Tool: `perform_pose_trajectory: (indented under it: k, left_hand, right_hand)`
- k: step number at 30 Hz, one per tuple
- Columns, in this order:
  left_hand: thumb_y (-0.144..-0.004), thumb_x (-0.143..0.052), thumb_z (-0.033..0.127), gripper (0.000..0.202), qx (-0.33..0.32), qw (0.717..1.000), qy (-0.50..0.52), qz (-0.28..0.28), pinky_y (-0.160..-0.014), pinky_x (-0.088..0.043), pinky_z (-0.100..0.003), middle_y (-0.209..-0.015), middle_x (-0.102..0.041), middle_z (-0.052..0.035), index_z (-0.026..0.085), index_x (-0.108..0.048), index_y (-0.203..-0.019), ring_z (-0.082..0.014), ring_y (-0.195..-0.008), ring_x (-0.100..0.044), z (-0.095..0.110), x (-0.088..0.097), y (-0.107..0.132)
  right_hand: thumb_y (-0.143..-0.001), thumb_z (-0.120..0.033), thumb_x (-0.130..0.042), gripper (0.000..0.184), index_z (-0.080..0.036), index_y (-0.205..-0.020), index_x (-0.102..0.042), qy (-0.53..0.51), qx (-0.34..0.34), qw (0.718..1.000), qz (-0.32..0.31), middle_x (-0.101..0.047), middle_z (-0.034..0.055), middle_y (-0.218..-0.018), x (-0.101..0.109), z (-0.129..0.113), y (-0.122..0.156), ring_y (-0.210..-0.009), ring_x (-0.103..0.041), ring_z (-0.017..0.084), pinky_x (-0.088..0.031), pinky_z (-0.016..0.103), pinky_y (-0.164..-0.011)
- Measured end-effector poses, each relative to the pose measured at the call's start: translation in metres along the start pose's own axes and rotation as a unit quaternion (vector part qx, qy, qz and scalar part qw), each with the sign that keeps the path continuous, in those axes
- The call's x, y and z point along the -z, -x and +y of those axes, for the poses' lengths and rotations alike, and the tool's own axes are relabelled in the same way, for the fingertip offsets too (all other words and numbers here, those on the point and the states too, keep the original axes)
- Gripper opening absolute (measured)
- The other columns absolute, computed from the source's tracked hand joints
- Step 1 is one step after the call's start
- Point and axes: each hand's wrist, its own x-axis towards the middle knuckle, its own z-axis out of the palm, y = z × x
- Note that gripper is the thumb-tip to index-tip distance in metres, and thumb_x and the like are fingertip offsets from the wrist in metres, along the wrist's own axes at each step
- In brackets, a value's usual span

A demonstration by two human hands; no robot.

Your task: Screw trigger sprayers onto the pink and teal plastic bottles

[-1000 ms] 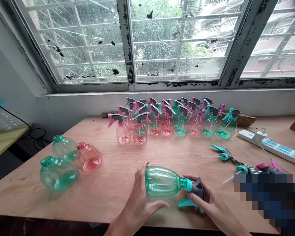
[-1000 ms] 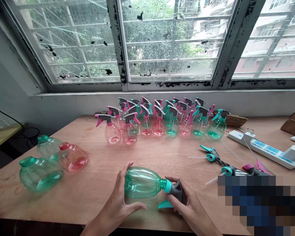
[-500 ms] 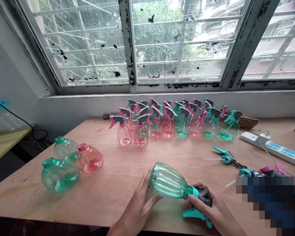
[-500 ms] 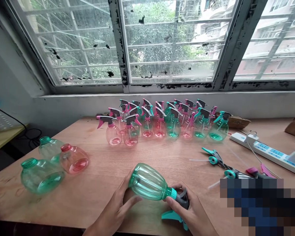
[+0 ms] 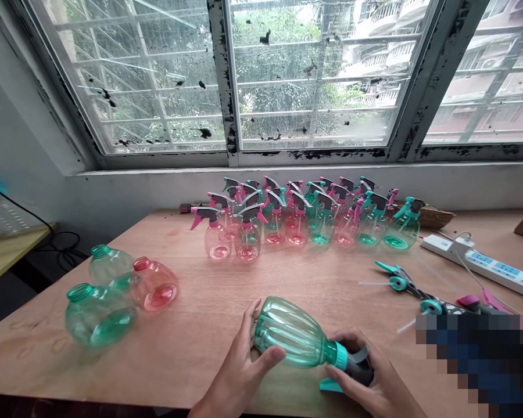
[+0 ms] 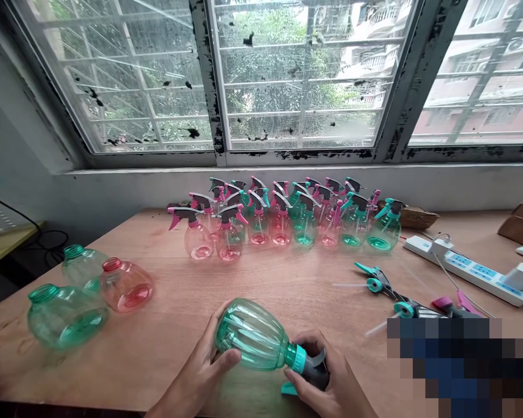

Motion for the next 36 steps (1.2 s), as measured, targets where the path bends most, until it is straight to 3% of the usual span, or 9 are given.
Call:
perform_pose_trajectory:
  k: [4,8,14,20,24,26,31,33,36]
  left_hand:
    - [-0.082,-0.064,0.069,0.090,-0.006,0.999,-0.045,-0.013,-0.121,-0.030,-0.050,-0.153,-0.048,-0.0136,0.024,-0.029,-0.152,-0.0345,-0.144,-0.040,0.005,0.000,0.001]
    - [-0.087,-0.061,0.065,0.081,-0.026,0.996,-0.078,-0.031,-0.120,-0.031,-0.048,-0.150,-0.052,-0.0104,0.026,-0.032,-0.152,-0.0319,-0.142,-0.044,0.004,0.003,0.000]
    - [-0.090,-0.063,0.056,0.080,-0.041,0.987,-0.148,-0.048,-0.125,-0.024,-0.050,-0.160,-0.039,-0.0100,0.026,-0.029,-0.156,-0.0322,-0.151,-0.030,0.000,0.006,0.000]
    - [-0.090,-0.071,0.033,0.087,-0.075,0.977,-0.194,-0.048,-0.128,-0.010,-0.048,-0.169,-0.017,-0.0031,0.035,-0.017,-0.159,-0.0271,-0.157,-0.008,-0.008,0.009,0.008]
    - [-0.095,-0.061,0.021,0.082,-0.097,0.974,-0.199,-0.046,-0.128,-0.010,-0.049,-0.169,-0.015,0.0026,0.045,-0.014,-0.157,-0.0235,-0.157,-0.009,-0.015,0.010,0.005]
    - [-0.095,-0.061,0.023,0.081,-0.084,0.978,-0.184,-0.050,-0.127,-0.013,-0.051,-0.169,-0.018,0.0022,0.046,-0.013,-0.157,-0.0247,-0.156,-0.013,-0.017,0.010,0.005]
    - [-0.077,-0.082,0.050,0.118,-0.052,0.992,-0.105,-0.047,-0.126,-0.015,-0.056,-0.171,-0.013,-0.0061,0.036,0.001,-0.160,-0.0342,-0.156,-0.013,-0.020,0.011,0.009]
    - [-0.077,-0.076,0.058,0.115,-0.050,0.995,-0.072,-0.053,-0.124,-0.022,-0.057,-0.170,-0.013,-0.0088,0.032,-0.002,-0.160,-0.0361,-0.155,-0.015,-0.021,0.012,0.009]
    - [-0.077,-0.078,0.056,0.107,-0.053,0.994,-0.075,-0.066,-0.123,-0.026,-0.055,-0.170,-0.017,-0.0096,0.030,-0.016,-0.160,-0.0374,-0.154,-0.020,-0.021,0.012,0.006]
  right_hand:
    - [-0.081,-0.029,-0.074,0.022,-0.026,-0.103,-0.068,-0.009,0.024,0.998,0.052,-0.075,0.0040,-0.092,-0.003,0.003,0.002,-0.089,-0.071,0.026,-0.058,0.029,-0.071]
    - [-0.082,-0.028,-0.073,0.018,-0.026,-0.099,-0.068,-0.035,0.005,0.999,0.013,-0.073,0.0026,-0.087,0.001,0.001,-0.001,-0.082,-0.070,0.024,-0.060,0.029,-0.071]
    - [-0.076,-0.040,-0.080,0.028,-0.025,-0.096,-0.068,-0.098,-0.101,0.990,0.004,-0.072,0.0008,-0.085,0.006,0.002,-0.003,-0.078,-0.070,0.024,-0.060,0.029,-0.064]
    - [-0.075,-0.048,-0.079,0.030,-0.023,-0.088,-0.068,-0.133,-0.115,0.984,0.002,-0.066,-0.0033,-0.067,0.005,0.006,-0.002,-0.061,-0.063,0.018,-0.053,0.028,-0.056]
    - [-0.075,-0.052,-0.079,0.034,-0.021,-0.082,-0.067,-0.169,-0.128,0.977,0.010,-0.064,-0.0037,-0.060,0.003,0.001,-0.002,-0.057,-0.060,0.017,-0.048,0.026,-0.054]
    - [-0.076,-0.050,-0.078,0.032,-0.021,-0.083,-0.068,-0.156,-0.123,0.980,-0.002,-0.065,-0.0030,-0.063,0.004,-0.001,-0.003,-0.060,-0.060,0.017,-0.048,0.026,-0.057]
    - [-0.076,-0.043,-0.079,0.024,-0.023,-0.087,-0.071,-0.108,-0.082,0.990,-0.034,-0.070,-0.0009,-0.076,0.007,-0.001,-0.005,-0.070,-0.064,0.019,-0.051,0.026,-0.063]
    - [-0.075,-0.042,-0.080,0.024,-0.023,-0.087,-0.072,-0.113,-0.070,0.990,-0.036,-0.071,-0.0006,-0.076,0.006,0.002,-0.005,-0.070,-0.065,0.019,-0.051,0.026,-0.062]
    - [-0.076,-0.045,-0.080,0.027,-0.023,-0.086,-0.070,-0.167,-0.085,0.982,-0.018,-0.071,-0.0017,-0.069,0.001,0.005,-0.003,-0.063,-0.065,0.018,-0.050,0.025,-0.057]
